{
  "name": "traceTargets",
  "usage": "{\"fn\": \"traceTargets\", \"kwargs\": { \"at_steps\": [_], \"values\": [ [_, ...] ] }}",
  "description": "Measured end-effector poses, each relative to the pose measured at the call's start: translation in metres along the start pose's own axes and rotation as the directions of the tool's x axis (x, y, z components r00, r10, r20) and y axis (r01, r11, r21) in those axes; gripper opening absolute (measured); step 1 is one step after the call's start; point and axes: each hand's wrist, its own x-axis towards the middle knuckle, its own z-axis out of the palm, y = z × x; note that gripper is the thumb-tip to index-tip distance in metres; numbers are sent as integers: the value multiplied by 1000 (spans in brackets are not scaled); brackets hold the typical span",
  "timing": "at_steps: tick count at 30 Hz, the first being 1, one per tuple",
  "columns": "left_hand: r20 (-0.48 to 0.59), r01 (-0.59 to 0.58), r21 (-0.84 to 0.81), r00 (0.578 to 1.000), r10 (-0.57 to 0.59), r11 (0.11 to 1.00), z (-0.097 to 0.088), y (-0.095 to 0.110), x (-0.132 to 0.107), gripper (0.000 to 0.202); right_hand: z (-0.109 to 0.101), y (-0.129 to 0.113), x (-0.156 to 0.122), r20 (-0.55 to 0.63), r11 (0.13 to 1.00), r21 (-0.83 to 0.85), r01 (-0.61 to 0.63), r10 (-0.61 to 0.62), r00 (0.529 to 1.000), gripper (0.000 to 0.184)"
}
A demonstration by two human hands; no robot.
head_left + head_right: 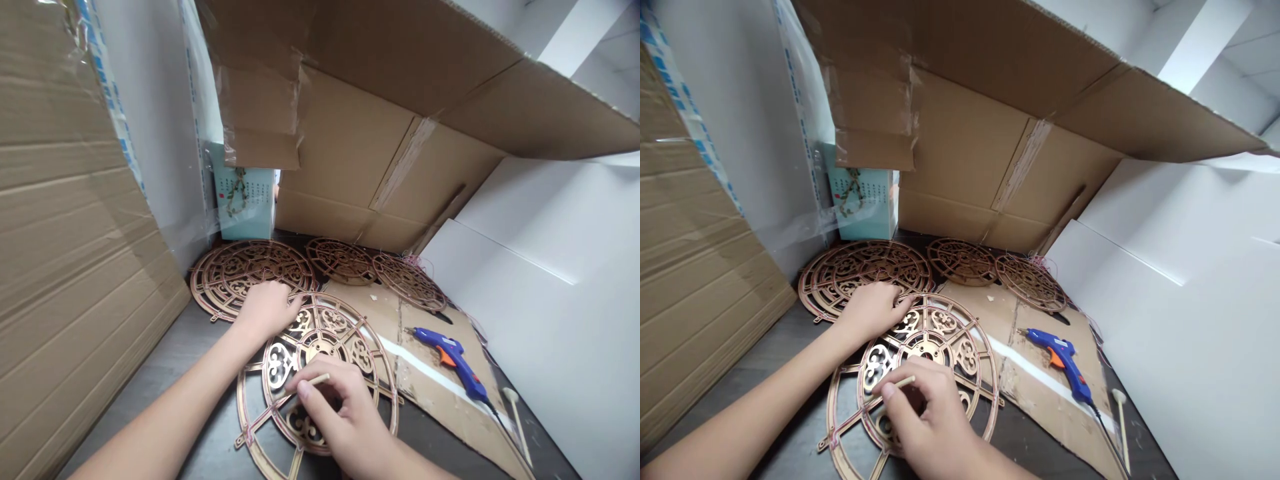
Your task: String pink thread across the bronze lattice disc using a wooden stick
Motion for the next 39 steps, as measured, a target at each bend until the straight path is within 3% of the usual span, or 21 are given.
{"fn": "traceTargets", "kwargs": {
  "at_steps": [4,14,23,28,33,39],
  "values": [
    [7,4,0,1000,-4,1000,0,0,0,57,-1,0,0,34,998,-33,45,-44,998,22],
    [20,1,-9,1000,-1,1000,-2,1,0,59,-2,1,-2,87,999,-37,9,-6,996,20],
    [20,18,-4,1000,-18,1000,-4,1,-1,56,-5,6,0,109,995,-90,47,-37,993,15],
    [9,15,-14,1000,-15,1000,-3,0,-1,57,-5,6,0,57,994,-101,44,-38,998,14],
    [11,11,-27,1000,-11,1000,-4,-1,-1,57,-5,4,-1,56,989,-147,7,1,998,14],
    [12,19,-32,1000,-19,999,-3,-2,-1,58,-1,3,-1,60,983,-139,-120,129,990,9]
  ]
}}
